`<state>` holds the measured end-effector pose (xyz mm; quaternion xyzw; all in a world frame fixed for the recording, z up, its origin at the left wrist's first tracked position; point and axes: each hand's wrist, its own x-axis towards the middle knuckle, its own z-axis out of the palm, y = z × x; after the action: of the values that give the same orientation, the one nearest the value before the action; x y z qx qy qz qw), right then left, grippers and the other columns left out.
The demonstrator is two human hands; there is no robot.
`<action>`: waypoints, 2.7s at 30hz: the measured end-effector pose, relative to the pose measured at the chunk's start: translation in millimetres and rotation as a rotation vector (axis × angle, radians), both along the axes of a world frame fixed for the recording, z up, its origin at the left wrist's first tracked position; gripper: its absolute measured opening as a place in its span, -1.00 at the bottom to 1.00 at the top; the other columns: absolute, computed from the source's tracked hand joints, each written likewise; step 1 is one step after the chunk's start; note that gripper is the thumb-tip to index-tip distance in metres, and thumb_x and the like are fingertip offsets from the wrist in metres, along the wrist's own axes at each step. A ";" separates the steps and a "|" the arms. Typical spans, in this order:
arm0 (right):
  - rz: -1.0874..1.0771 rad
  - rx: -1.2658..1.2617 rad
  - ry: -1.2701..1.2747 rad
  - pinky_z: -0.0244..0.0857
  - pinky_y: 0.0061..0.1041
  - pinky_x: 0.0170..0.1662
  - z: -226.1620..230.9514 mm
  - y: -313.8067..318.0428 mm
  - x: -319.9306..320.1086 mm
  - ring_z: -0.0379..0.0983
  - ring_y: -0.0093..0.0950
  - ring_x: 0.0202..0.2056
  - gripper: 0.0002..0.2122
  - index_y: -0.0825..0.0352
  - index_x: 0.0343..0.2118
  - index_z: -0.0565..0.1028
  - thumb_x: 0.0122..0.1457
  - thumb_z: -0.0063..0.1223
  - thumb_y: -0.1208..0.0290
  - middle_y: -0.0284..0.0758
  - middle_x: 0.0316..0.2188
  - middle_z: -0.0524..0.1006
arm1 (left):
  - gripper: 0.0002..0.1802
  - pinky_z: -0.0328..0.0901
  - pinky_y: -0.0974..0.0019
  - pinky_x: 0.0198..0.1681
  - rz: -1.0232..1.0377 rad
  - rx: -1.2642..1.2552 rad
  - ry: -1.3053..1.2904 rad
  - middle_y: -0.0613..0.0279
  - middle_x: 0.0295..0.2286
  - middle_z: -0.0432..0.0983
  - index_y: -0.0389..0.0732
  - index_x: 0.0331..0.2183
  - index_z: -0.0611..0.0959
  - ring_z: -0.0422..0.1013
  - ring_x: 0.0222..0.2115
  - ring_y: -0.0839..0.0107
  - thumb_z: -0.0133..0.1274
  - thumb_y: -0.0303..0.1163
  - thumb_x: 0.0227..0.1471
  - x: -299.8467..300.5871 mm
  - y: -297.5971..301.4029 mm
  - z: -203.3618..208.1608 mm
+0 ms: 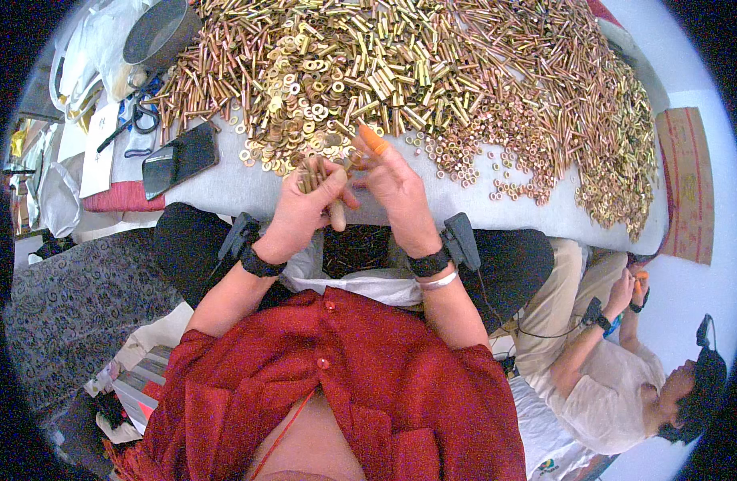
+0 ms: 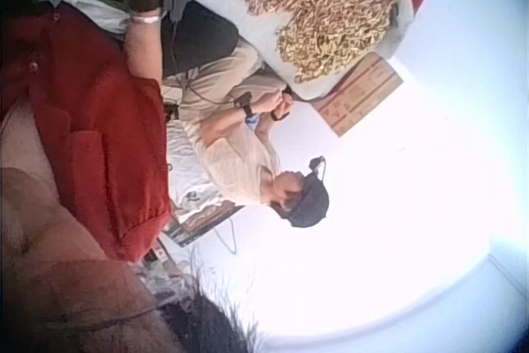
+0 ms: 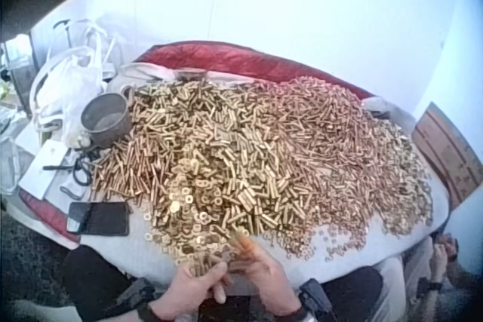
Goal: Sorting and grouping bolts, washers, and nuts from a large pile.
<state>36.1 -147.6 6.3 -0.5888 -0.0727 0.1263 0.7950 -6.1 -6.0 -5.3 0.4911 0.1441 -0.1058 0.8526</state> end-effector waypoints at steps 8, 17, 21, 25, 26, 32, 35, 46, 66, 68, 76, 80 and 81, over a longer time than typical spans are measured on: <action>0.051 0.124 0.187 0.23 -0.39 -0.06 7.4 0.8 -5.1 0.38 -0.40 -0.12 -0.40 0.48 -0.08 0.43 0.32 -0.51 -0.04 -0.15 -0.13 0.48 | -0.79 0.15 0.56 -0.76 0.014 -0.009 0.020 0.18 -0.56 0.56 -0.11 -0.27 0.45 0.33 -0.77 0.58 0.03 -0.21 0.14 -0.5 6.6 3.9; -0.258 -0.468 -0.179 0.32 -0.45 -0.32 -17.8 -13.1 23.4 0.43 -0.46 -0.38 -0.88 0.33 -0.28 0.51 0.14 0.07 0.45 -0.26 -0.42 0.54 | -0.79 0.10 0.54 -0.76 -0.150 0.356 -0.023 0.38 -0.68 0.41 -0.16 -0.25 0.52 0.25 -0.78 0.66 0.05 -0.26 0.12 -4.2 3.0 5.4; -0.214 -0.958 -0.685 0.32 -0.34 -0.19 -18.3 -0.6 43.8 0.41 -0.22 -0.26 -0.74 0.33 -0.19 0.48 0.00 0.13 0.50 -0.18 -0.32 0.47 | -0.75 0.09 0.55 -0.75 -0.176 0.481 -0.092 0.45 -0.70 0.35 -0.23 -0.20 0.54 0.23 -0.78 0.70 0.07 -0.30 0.11 -4.5 5.1 7.6; -0.258 -1.079 -0.821 0.28 -0.31 -0.19 -30.1 3.2 46.2 0.35 -0.20 -0.27 -0.75 0.33 -0.21 0.49 -0.02 0.07 0.58 -0.19 -0.34 0.43 | -0.72 0.07 0.57 -0.77 -0.094 0.235 0.048 0.42 -0.67 0.41 -0.23 -0.20 0.56 0.28 -0.80 0.66 0.06 -0.25 0.11 -1.1 9.1 6.1; -0.255 -1.078 -0.820 0.28 -0.31 -0.19 -28.6 -0.1 44.8 0.35 -0.20 -0.27 -0.75 0.33 -0.21 0.49 -0.02 0.07 0.58 -0.19 -0.34 0.43 | -0.72 0.07 0.57 -0.77 -0.092 0.235 0.050 0.42 -0.67 0.41 -0.23 -0.20 0.56 0.28 -0.80 0.66 0.06 -0.25 0.11 0.0 11.0 7.8; -0.014 -0.847 -0.798 0.26 -0.39 -0.22 -3.9 -15.7 27.8 0.34 -0.25 -0.28 -0.78 0.32 -0.29 0.54 -0.04 0.02 0.66 -0.21 -0.35 0.39 | -0.77 0.04 0.58 -0.80 -0.188 0.273 0.114 0.35 -0.63 0.50 -0.19 -0.29 0.57 0.31 -0.81 0.63 0.07 -0.24 0.09 2.0 16.1 16.8; 0.072 -0.855 -0.894 0.29 -0.38 -0.20 -4.8 -15.7 20.1 0.35 -0.23 -0.26 -0.76 0.31 -0.30 0.54 -0.10 0.04 0.64 -0.21 -0.33 0.39 | -0.83 0.20 0.51 -0.76 -0.240 0.313 0.149 0.28 -0.64 0.48 -0.24 -0.37 0.55 0.32 -0.81 0.57 0.07 -0.34 0.07 2.5 16.1 21.2; 0.098 -0.591 -0.544 0.34 -0.38 -0.23 3.7 -10.4 4.8 0.41 -0.27 -0.30 -0.81 0.34 -0.28 0.51 -0.01 0.11 0.56 -0.21 -0.34 0.44 | -0.74 0.09 0.59 -0.78 -0.191 0.307 0.099 0.31 -0.52 0.56 -0.23 -0.29 0.55 0.38 -0.74 0.62 0.08 -0.23 0.09 1.7 19.4 12.2; -0.142 -0.621 -0.466 0.35 -0.47 -0.34 -5.5 2.3 7.3 0.49 -0.43 -0.46 -0.90 0.35 -0.40 0.49 0.02 0.12 0.49 -0.26 -0.50 0.55 | -0.79 0.30 0.53 -0.75 0.000 0.195 0.030 0.14 -0.39 0.54 -0.27 -0.26 0.44 0.49 -0.61 0.48 0.01 -0.34 0.14 4.5 12.0 4.5; -0.087 -0.585 -0.337 0.38 -0.54 -0.34 -3.5 4.8 0.6 0.51 -0.50 -0.46 -0.88 0.38 -0.37 0.49 0.06 0.12 0.46 -0.26 -0.48 0.58 | -0.80 0.32 0.52 -0.74 -0.022 0.227 0.006 0.17 -0.41 0.52 -0.27 -0.27 0.44 0.47 -0.62 0.49 0.01 -0.35 0.13 4.3 12.7 4.0; -0.184 -0.675 -0.977 0.34 -0.35 -0.34 -24.0 0.1 -8.2 0.45 -0.22 -0.39 -0.82 0.35 -0.32 0.50 -0.02 0.18 0.50 -0.20 -0.39 0.52 | -0.79 0.40 0.47 -0.71 0.008 0.136 0.000 0.16 -0.39 0.49 -0.28 -0.24 0.40 0.49 -0.52 0.46 0.00 -0.38 0.13 5.2 10.2 1.2; -0.293 -0.877 -0.839 0.31 -0.31 -0.29 -10.7 -25.0 -0.1 0.43 -0.20 -0.35 -0.84 0.36 -0.35 0.49 0.00 0.17 0.47 -0.18 -0.40 0.51 | -0.77 0.37 0.49 -0.70 0.028 0.165 0.001 0.03 -0.34 0.54 -0.28 -0.22 0.38 0.54 -0.51 0.37 -0.03 -0.35 0.16 4.1 9.4 6.7; -0.367 -0.989 -0.770 0.29 -0.30 -0.27 -13.1 -35.3 10.6 0.41 -0.20 -0.34 -0.85 0.35 -0.35 0.49 0.01 0.17 0.45 -0.19 -0.42 0.49 | -0.77 0.37 0.49 -0.70 0.023 0.162 -0.002 0.03 -0.34 0.54 -0.28 -0.22 0.38 0.54 -0.51 0.37 -0.03 -0.35 0.16 4.8 7.6 7.2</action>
<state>46.7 -182.9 -6.8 -0.8911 -0.1838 -0.2131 0.3560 -1.3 1.6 1.9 0.5570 0.1570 -0.0837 0.8112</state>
